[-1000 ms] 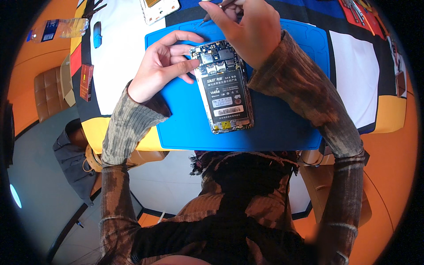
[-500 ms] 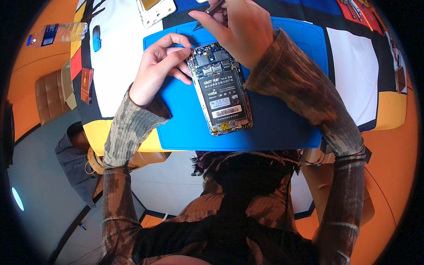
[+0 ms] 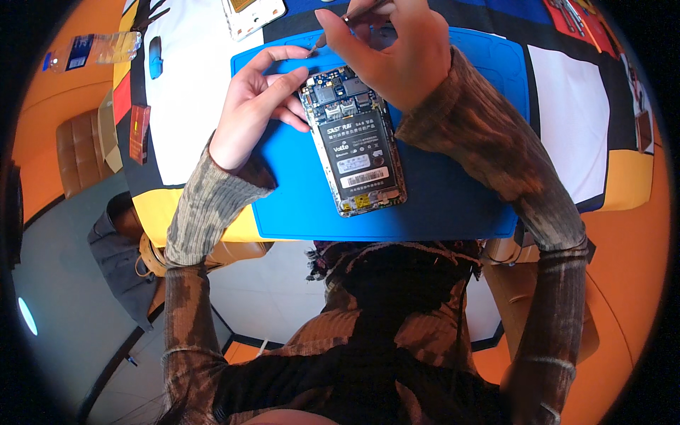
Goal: The person uses a screwdriver to remove screws from a disassembled smartphone motherboard placed on a blue mat. They then flip the device over and continue unscrewing components on the opposite side.
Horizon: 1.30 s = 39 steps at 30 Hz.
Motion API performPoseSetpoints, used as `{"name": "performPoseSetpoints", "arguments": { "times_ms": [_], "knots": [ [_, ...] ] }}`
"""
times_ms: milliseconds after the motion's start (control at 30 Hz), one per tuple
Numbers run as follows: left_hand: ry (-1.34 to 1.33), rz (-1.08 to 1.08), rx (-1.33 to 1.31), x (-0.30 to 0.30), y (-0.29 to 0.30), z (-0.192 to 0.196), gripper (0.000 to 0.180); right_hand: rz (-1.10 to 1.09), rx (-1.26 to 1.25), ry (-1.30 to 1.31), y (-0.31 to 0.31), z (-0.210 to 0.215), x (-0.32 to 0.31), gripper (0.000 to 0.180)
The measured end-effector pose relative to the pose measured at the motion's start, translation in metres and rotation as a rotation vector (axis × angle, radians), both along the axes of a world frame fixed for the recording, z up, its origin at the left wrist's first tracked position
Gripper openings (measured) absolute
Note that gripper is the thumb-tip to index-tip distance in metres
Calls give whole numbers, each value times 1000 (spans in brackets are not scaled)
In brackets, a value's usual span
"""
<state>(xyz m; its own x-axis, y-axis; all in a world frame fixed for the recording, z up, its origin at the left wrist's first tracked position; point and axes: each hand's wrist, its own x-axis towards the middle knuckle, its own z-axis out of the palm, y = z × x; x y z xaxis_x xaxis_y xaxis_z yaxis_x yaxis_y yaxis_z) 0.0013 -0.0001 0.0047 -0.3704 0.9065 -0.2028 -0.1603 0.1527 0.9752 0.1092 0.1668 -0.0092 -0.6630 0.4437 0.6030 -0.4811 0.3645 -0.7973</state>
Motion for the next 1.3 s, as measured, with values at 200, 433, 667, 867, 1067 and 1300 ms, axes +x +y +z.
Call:
{"name": "performPoseSetpoints", "arguments": {
  "times_ms": [200,433,667,867,1067,1300],
  "knots": [
    [13,11,-20,0,1,0,24,22,41,55,0,-5,-2,37],
    [10,27,-8,2,2,-1,24,13,43,-16,-1,0,3,38],
    [27,20,11,0,1,-5,23,6,74,-17,0,1,3,38],
    [31,-1,-2,0,0,-4,27,10,16,31,-3,1,3,39],
    [41,25,-2,2,1,-2,20,25,25,20,-3,1,3,39],
    [39,27,-3,2,2,-3,19,-7,64,-82,-3,8,8,33]
  ]
}}
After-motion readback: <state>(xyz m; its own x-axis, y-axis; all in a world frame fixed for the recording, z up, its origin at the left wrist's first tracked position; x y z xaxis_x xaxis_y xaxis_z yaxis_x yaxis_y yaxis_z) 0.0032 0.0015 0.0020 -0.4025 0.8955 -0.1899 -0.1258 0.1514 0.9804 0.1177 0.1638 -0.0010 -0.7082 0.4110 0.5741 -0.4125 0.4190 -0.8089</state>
